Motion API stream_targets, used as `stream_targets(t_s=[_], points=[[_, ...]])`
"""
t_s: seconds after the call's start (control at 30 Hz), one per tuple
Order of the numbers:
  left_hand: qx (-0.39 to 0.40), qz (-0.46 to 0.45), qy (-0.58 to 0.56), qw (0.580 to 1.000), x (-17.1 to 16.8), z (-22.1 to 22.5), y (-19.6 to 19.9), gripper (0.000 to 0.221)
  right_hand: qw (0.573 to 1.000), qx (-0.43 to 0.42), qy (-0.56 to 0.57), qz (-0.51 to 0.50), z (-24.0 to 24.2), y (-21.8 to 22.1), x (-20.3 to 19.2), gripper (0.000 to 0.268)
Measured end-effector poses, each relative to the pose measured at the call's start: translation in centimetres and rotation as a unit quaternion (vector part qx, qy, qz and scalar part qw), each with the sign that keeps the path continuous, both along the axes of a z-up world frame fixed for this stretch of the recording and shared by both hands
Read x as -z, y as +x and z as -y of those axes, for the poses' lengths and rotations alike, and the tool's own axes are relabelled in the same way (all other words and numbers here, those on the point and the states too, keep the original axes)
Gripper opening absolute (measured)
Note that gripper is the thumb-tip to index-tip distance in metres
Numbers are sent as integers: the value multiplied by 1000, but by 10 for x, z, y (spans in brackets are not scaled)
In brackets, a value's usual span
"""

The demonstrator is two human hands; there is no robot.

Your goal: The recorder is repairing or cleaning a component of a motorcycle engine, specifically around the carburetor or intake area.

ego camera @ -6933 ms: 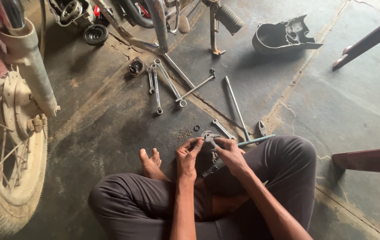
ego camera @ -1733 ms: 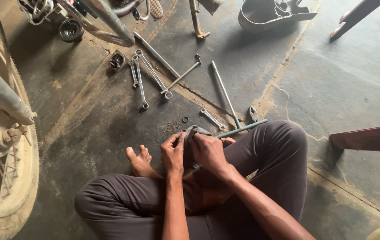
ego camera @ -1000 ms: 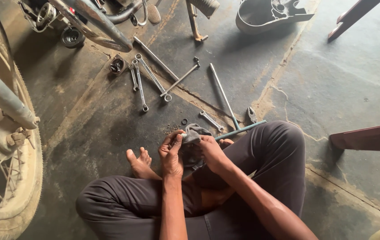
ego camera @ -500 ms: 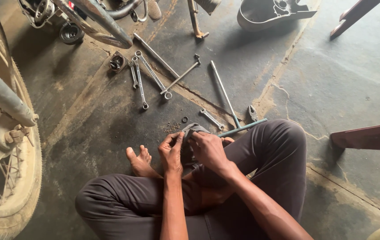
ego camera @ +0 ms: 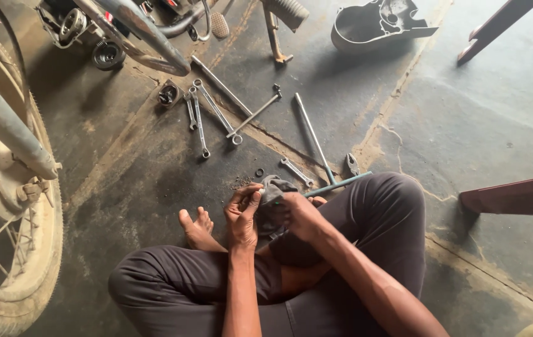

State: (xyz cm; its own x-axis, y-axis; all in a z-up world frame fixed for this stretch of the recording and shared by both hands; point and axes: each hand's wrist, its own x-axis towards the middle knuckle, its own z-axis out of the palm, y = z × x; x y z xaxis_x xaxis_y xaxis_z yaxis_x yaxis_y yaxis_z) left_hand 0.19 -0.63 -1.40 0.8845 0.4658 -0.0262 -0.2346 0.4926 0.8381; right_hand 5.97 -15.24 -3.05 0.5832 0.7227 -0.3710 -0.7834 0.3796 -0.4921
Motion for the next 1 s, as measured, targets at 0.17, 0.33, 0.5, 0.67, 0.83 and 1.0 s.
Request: stream_targets(t_s=[0.17, 0.33, 0.5, 0.67, 0.83, 1.0], points=[[-3, 0, -52, 999, -7, 1, -4, 17, 998, 3, 33, -52, -12, -20, -20, 29], [-6, 14, -113, 994, 0, -5, -3, 18, 999, 12, 42, -17, -13, -24, -26, 29], [-72, 48, -214, 973, 34, -24, -1, 14, 998, 57, 34, 23, -6, -16, -21, 32], [-64, 32, -219, 973, 21, -20, -3, 11, 968, 51, -125, 211, -13, -17, -29, 23], [-36, -22, -148, 988, 12, -15, -4, 14, 820, 94, -266, 498, -14, -20, -45, 22], [-30, -37, -133, 990, 15, -14, -3, 11, 700, 107, -370, 602, -12, -24, -52, 12]])
